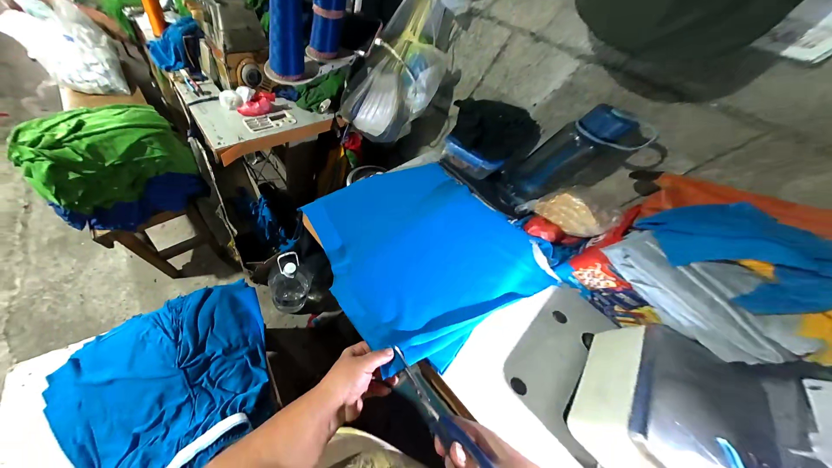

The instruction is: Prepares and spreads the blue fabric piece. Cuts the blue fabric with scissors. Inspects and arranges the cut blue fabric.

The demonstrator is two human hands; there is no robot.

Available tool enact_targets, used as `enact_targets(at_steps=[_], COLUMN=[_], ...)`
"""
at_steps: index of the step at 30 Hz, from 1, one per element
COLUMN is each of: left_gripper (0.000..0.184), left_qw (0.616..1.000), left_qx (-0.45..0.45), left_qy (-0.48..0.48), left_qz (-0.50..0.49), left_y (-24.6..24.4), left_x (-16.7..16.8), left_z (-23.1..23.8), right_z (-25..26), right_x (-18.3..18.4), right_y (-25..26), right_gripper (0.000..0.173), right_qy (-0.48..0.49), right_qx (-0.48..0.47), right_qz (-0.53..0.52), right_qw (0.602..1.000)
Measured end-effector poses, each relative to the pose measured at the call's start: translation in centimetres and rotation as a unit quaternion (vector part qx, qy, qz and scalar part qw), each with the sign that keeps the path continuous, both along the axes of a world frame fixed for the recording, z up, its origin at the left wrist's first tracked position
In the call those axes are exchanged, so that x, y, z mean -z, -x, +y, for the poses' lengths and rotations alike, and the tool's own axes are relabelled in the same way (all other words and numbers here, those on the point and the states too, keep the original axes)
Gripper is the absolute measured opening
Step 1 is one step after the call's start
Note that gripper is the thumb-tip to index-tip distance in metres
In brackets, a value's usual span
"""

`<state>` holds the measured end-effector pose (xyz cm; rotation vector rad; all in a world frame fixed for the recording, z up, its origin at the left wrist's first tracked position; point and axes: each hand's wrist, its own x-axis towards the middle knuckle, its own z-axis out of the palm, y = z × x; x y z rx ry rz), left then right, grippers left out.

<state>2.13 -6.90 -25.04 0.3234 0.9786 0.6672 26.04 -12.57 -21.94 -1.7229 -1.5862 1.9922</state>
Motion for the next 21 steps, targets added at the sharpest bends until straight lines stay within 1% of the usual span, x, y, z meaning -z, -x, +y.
enact_targets(at_steps=[2,4,8,13,15,17,18,21], left_gripper=[0.013,0.013,0.012,0.012,0.011,0.018,0.018,0.017], left_qw=[1.0,1.0,1.0,1.0,0.999,0.999,0.999,0.999], left_qx=[0.008,0.009,0.009,0.013,0.017,0.011,0.006,0.009], left_qy=[-0.012,-0.013,-0.009,-0.003,0.003,0.001,-0.002,-0.022], left_qz=[0.002,0.004,0.009,0.021,0.03,0.033,0.034,0.031], left_y=[0.1,0.2,-0.1,-0.3,-0.5,-0.8,-0.9,-1.0], left_x=[0.0,0.1,0.3,0.2,0.0,0.0,0.0,0.1], left_z=[-0.1,-0.3,-0.2,0.2,0.4,0.5,0.5,0.4], right_z=[-0.2,-0.2,-0.2,0.4,0.5,0.3,0.2,0.0], right_x=[-0.3,-0.6,-0.7,-0.5,-0.4,-0.4,-0.3,-0.3], right_y=[-0.4,-1.0,-1.7,-1.0,-0.8,-0.8,-0.8,-1.0], right_gripper=[0.075,0.083,0.093,0.091,0.09,0.091,0.09,0.088], right_qy=[0.014,0.029,0.045,0.06,0.06,0.055,0.054,0.051], right_qx=[0.001,-0.014,-0.03,-0.029,-0.021,-0.012,-0.006,0.012], right_qz=[0.017,0.027,0.015,-0.017,-0.009,0.004,0.01,0.025], right_qw=[1.0,0.999,0.998,0.998,0.998,0.998,0.998,0.998])
